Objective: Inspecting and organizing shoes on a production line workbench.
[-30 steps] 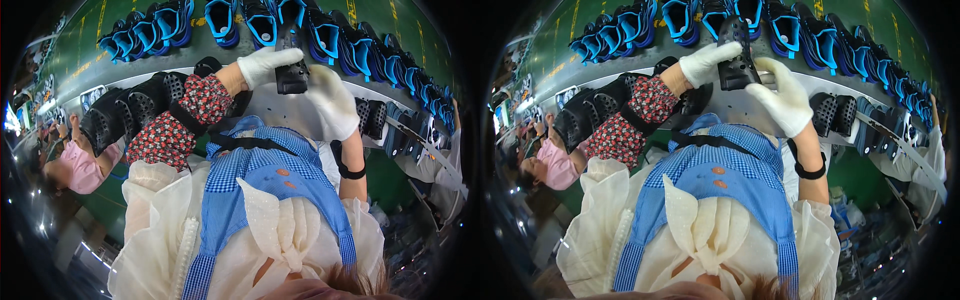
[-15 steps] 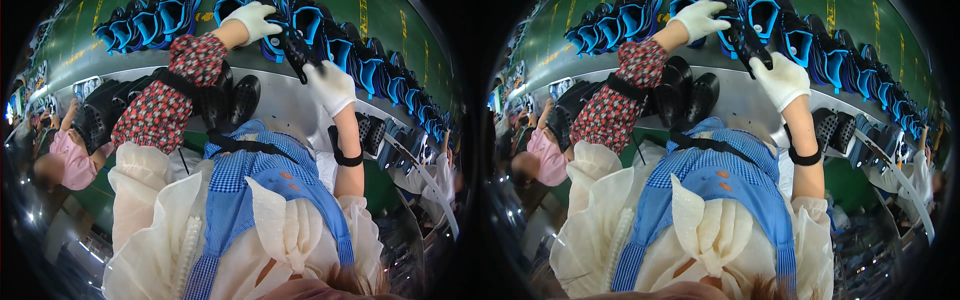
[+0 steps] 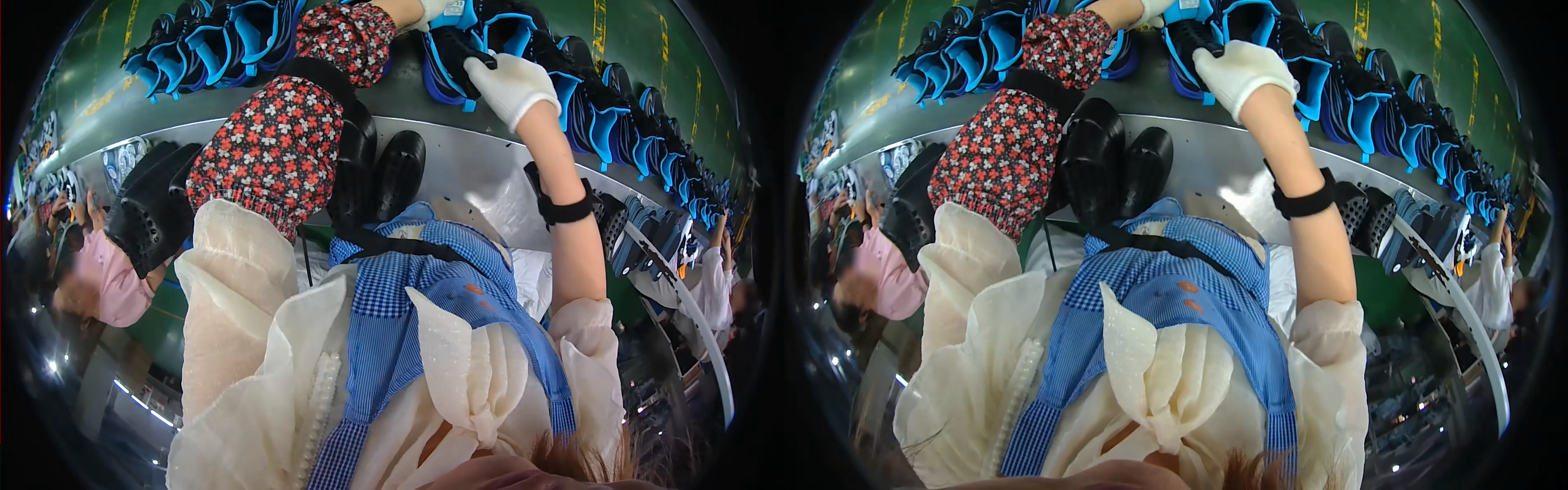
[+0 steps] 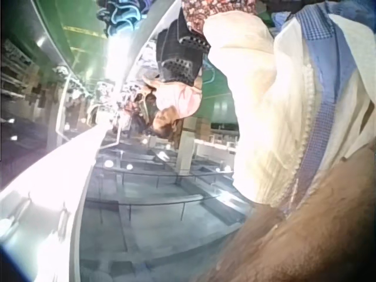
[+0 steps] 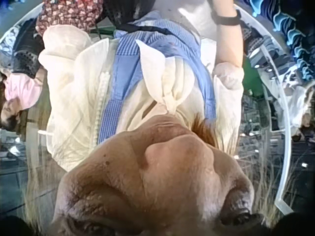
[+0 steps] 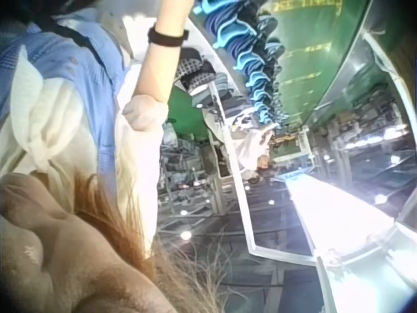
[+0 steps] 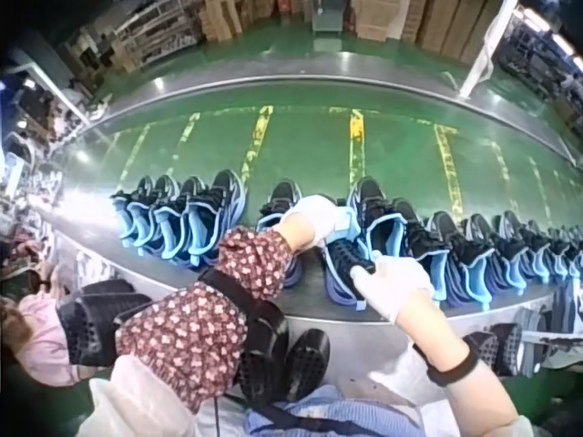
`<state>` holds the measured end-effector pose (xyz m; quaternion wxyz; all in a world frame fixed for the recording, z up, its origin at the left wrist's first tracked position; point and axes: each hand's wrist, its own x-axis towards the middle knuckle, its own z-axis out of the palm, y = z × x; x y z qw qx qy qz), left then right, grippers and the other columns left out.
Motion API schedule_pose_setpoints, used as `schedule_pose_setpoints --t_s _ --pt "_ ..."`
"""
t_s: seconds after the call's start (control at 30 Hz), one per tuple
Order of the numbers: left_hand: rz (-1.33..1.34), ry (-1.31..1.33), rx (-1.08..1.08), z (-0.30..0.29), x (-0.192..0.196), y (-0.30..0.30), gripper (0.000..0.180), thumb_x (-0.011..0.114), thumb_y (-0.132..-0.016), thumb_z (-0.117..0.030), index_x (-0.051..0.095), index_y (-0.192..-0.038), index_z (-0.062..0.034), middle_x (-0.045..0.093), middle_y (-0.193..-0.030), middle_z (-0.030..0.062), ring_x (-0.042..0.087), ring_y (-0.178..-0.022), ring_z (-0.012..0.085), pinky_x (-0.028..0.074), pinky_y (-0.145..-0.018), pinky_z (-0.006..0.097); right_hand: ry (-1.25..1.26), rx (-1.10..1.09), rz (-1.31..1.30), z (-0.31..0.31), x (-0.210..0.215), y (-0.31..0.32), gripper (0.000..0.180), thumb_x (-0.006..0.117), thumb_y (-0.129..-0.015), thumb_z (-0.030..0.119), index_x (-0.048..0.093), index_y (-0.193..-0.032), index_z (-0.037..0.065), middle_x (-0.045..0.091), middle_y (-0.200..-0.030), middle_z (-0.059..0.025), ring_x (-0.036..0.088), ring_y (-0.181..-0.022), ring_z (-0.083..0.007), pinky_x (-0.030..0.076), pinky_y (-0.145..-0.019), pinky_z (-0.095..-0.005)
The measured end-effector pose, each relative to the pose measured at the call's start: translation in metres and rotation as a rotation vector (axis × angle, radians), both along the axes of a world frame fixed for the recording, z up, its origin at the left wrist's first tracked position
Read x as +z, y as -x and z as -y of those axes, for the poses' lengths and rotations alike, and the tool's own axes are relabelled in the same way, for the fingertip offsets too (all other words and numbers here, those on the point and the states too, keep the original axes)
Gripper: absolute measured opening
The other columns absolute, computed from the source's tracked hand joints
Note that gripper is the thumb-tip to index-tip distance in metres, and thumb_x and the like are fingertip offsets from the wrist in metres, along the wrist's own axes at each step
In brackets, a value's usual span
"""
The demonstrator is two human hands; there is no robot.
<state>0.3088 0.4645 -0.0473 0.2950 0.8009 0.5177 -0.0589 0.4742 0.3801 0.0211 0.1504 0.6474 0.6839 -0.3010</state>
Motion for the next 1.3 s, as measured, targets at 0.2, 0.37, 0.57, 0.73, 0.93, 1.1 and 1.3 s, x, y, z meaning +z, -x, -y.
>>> schedule_pose_setpoints --t_s 0.2,0.37,0.57,0.73,0.93,1.1,1.3 --pt "0.225 -0.147 0.271 0.032 0.045 0.003 0.028 0.051 -0.082 -0.024 0.065 -0.088 0.0003 0.063 -0.088 0.0218 0.062 -0.084 0.0296 0.049 -0.074 0.035 -0.082 -0.034 0.046 0.003 -0.051 0.027 0.046 0.049 -0.083 0.046 0.065 -0.095 0.004 0.064 -0.095 -0.0189 0.061 -0.091 -0.0348 0.048 -0.080 -0.0409" --pt "-0.159 0.213 -0.095 0.067 0.044 0.001 0.044 0.058 -0.074 -0.035 0.062 -0.108 -0.0064 0.059 -0.108 0.0193 0.060 -0.094 0.0314 0.049 -0.080 0.039 0.010 0.121 0.032 -0.029 -0.066 0.040 0.039 0.056 -0.079 0.038 0.067 -0.090 0.003 0.063 -0.094 -0.0212 0.061 -0.089 -0.0347 0.050 -0.078 -0.0392" --pt "0.029 0.279 -0.143 0.105 0.002 -0.017 0.038 0.057 -0.076 -0.033 0.063 -0.107 -0.0122 0.060 -0.110 0.0131 0.059 -0.095 0.0299 0.048 -0.083 0.038 0.175 0.213 -0.066 -0.040 -0.064 0.047 0.038 0.055 -0.079 0.038 0.067 -0.089 0.003 0.064 -0.087 -0.0200 0.061 -0.085 -0.0361 0.049 -0.075 -0.0384" --pt "-0.321 0.557 -0.243 0.084 -0.016 -0.042 0.047 0.048 -0.086 -0.044 0.054 -0.120 -0.0134 0.050 -0.127 0.0126 0.048 -0.115 0.0280 0.039 -0.096 0.037 -0.016 0.172 -0.068 -0.040 -0.105 0.053 0.041 0.054 -0.082 0.042 0.065 -0.099 0.006 0.062 -0.097 -0.0208 0.059 -0.090 -0.0358 0.047 -0.079 -0.0400" --pt "-0.219 0.380 -0.135 0.098 -0.084 -0.030 0.051 0.048 -0.087 -0.045 0.048 -0.128 -0.0158 0.041 -0.137 0.0091 0.036 -0.126 0.0279 0.030 -0.104 0.036 -0.101 0.248 -0.150 -0.041 -0.122 0.058 0.037 0.052 -0.084 0.039 0.064 -0.104 0.010 0.061 -0.105 -0.0167 0.058 -0.096 -0.0337 0.046 -0.083 -0.0410" --pt "-0.165 0.304 -0.236 0.095 -0.080 0.003 0.044 0.050 -0.087 -0.038 0.048 -0.127 -0.0187 0.042 -0.136 0.0096 0.036 -0.127 0.0272 0.028 -0.105 0.036 0.121 0.017 -0.154 -0.037 -0.056 0.069 0.045 0.051 -0.081 0.047 0.062 -0.110 0.015 0.058 -0.117 -0.0114 0.056 -0.107 -0.0295 0.043 -0.088 -0.0463" --pt "-0.279 0.137 -0.124 0.084 -0.020 0.033 0.052 0.061 -0.080 -0.037 0.051 -0.124 -0.0121 0.057 -0.113 0.0157 0.053 -0.106 0.0324 0.043 -0.089 0.035 -0.094 0.003 -0.496 0.033 -0.023 -0.027 0.038 0.048 -0.086 0.038 0.060 -0.107 0.009 0.061 -0.107 -0.0131 0.059 -0.098 -0.0272 0.044 -0.085 -0.0313"
